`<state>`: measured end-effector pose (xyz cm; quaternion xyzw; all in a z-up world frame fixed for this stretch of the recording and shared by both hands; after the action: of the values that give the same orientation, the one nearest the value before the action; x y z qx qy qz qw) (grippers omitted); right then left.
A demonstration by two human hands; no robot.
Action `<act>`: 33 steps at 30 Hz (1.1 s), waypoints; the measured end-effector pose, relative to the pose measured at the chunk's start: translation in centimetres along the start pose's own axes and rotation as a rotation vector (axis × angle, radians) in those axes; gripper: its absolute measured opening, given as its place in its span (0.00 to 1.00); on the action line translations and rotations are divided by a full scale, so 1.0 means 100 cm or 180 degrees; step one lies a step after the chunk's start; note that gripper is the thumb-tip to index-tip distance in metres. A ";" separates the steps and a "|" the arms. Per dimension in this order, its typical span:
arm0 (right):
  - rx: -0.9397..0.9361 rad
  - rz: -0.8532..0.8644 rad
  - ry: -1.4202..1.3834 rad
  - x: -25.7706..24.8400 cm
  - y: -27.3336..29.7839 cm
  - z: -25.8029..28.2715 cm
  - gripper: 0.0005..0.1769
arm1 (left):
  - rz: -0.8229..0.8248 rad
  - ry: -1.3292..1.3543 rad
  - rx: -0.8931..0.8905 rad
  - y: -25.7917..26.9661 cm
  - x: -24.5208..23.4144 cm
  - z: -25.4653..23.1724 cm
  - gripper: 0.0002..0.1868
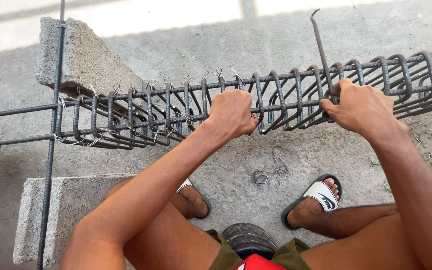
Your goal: Tying wire around rebar intersections using a rebar tying hook
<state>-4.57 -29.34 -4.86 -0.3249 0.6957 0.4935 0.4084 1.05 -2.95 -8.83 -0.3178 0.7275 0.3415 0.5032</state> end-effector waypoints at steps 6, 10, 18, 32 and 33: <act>0.0024 -0.0140 -0.0045 -0.007 -0.012 0.003 0.30 | -0.0049 -0.0331 -0.0103 0.001 0.012 -0.005 0.22; -0.0129 -0.0019 -0.0306 -0.001 -0.022 -0.005 0.25 | -0.0335 -0.0232 -0.0068 0.006 0.019 -0.006 0.13; -0.0239 -0.0051 -0.0930 -0.005 -0.015 -0.003 0.16 | -0.0662 -0.0173 -0.0019 0.010 0.019 -0.003 0.23; -0.0172 -0.0480 -0.0780 0.016 -0.052 -0.019 0.19 | -0.1181 0.0058 0.0061 -0.005 0.029 0.007 0.16; -0.0179 -0.0511 -0.0860 0.015 -0.051 -0.024 0.20 | -0.1295 0.0294 0.0123 -0.005 0.030 0.007 0.13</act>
<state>-1.51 -33.18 -7.89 -0.3214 0.5922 0.5178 0.5272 0.94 -2.95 -11.93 -0.4638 0.6770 0.2038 0.5339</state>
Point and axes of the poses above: each hand's wrist, its own y-axis away from the middle knuckle, its own x-axis out of the palm, z = x × y, the point moved 2 cm from there along -y, towards the middle knuckle, and after that the axes turned 8 degrees about y, right-handed, at the moved point
